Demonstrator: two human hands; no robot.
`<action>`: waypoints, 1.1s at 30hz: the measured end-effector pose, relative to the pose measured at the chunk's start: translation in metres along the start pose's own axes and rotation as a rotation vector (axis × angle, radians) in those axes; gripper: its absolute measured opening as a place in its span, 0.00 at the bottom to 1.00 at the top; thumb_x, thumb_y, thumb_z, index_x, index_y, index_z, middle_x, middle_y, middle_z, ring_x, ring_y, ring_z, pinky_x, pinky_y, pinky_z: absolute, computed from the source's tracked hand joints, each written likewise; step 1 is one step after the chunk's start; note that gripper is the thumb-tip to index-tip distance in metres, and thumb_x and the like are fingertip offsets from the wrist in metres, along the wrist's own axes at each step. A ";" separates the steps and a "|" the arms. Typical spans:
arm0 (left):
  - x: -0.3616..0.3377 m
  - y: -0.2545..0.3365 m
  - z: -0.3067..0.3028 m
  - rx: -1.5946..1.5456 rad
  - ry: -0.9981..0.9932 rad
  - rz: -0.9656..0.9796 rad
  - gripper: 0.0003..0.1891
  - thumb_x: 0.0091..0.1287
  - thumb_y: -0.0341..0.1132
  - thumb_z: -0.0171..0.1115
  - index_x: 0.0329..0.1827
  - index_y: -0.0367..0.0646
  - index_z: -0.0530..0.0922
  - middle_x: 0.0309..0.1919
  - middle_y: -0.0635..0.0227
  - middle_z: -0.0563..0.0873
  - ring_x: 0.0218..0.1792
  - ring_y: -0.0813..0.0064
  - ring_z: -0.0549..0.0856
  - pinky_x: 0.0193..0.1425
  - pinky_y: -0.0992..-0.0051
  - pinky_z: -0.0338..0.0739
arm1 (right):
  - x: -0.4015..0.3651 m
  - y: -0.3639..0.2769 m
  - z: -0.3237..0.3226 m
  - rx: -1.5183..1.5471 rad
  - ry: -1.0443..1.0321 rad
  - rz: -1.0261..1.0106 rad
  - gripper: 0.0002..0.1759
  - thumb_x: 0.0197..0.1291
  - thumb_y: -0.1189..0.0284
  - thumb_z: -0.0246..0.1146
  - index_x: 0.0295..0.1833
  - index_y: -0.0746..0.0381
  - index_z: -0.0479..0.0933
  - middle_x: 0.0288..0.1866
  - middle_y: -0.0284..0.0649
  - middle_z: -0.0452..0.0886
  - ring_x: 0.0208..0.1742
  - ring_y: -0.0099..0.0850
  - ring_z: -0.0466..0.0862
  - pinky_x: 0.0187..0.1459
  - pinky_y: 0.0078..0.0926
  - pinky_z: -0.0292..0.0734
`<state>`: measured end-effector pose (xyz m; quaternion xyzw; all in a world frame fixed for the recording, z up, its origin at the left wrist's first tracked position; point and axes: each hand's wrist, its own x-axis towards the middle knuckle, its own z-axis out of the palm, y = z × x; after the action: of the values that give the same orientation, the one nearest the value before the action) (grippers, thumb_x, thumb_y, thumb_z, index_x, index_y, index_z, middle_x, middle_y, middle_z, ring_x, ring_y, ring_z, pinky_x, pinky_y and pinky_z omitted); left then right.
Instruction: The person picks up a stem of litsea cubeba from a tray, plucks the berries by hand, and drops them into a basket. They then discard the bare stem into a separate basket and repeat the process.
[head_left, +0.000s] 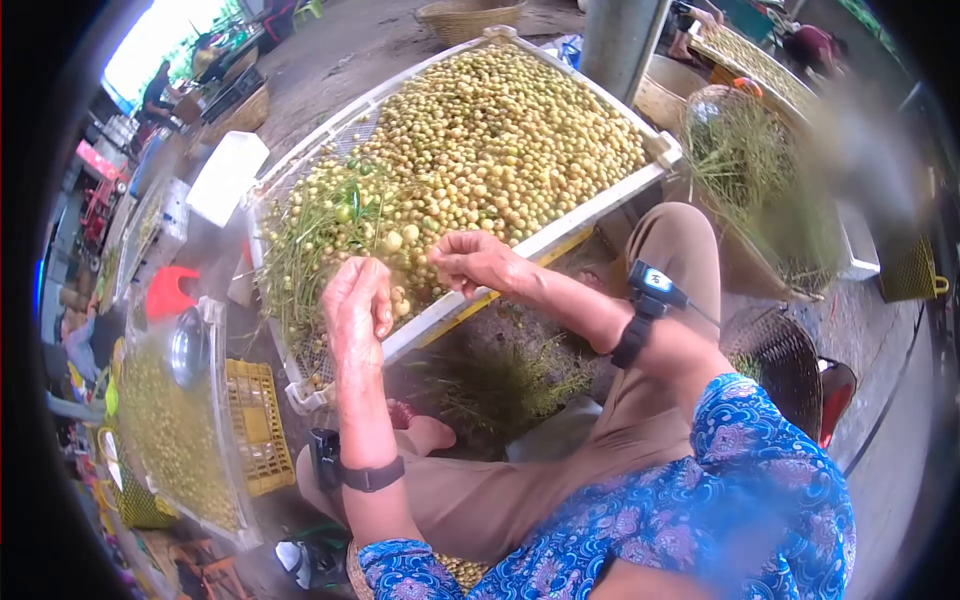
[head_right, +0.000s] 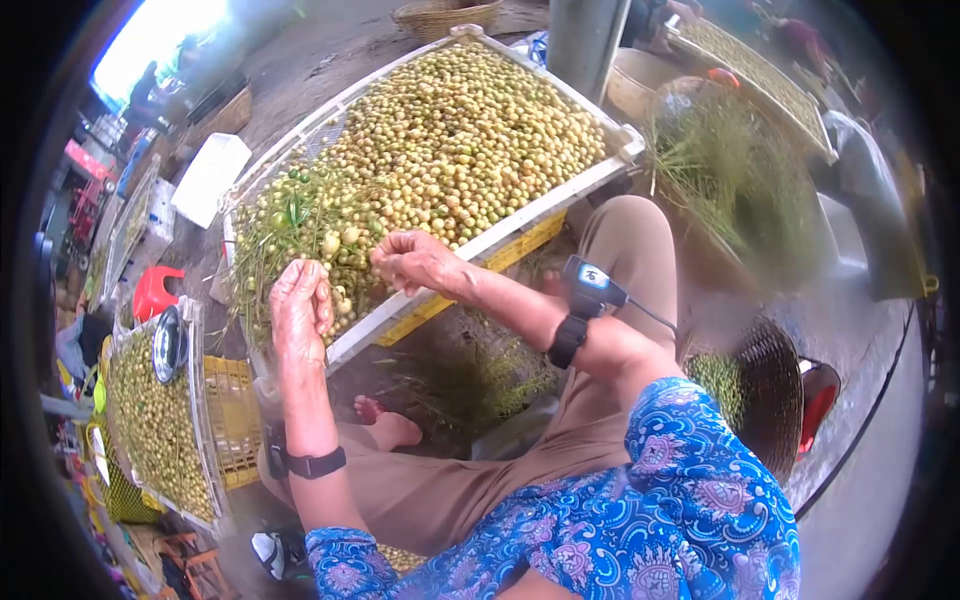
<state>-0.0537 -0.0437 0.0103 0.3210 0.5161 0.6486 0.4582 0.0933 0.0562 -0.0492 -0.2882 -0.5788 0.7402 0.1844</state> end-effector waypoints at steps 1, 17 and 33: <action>-0.003 -0.001 0.000 0.010 -0.010 -0.029 0.08 0.62 0.35 0.53 0.27 0.42 0.72 0.13 0.77 0.68 0.08 0.91 0.61 0.08 0.90 0.50 | -0.002 0.002 0.004 0.105 0.051 -0.034 0.06 0.52 0.71 0.58 0.37 0.59 0.72 0.25 0.30 0.74 0.22 0.16 0.72 0.21 0.13 0.70; -0.040 -0.007 -0.013 0.053 -0.004 -0.041 0.04 0.65 0.32 0.48 0.35 0.42 0.69 0.13 0.76 0.67 0.07 0.90 0.61 0.07 0.90 0.49 | -0.020 0.011 -0.001 0.725 -0.337 -0.072 0.26 0.44 0.86 0.47 0.54 0.65 0.63 0.46 0.43 0.72 0.34 0.24 0.75 0.29 0.17 0.75; -0.046 -0.007 -0.006 0.232 0.061 -0.021 0.07 0.64 0.35 0.51 0.32 0.42 0.72 0.11 0.80 0.64 0.07 0.93 0.58 0.08 0.90 0.48 | -0.025 0.015 0.012 0.736 -0.100 0.004 0.10 0.59 0.71 0.54 0.44 0.63 0.69 0.36 0.38 0.77 0.29 0.20 0.79 0.23 0.13 0.74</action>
<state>-0.0394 -0.0884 0.0045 0.3466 0.6048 0.5891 0.4087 0.1057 0.0276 -0.0564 -0.1672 -0.2816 0.9123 0.2460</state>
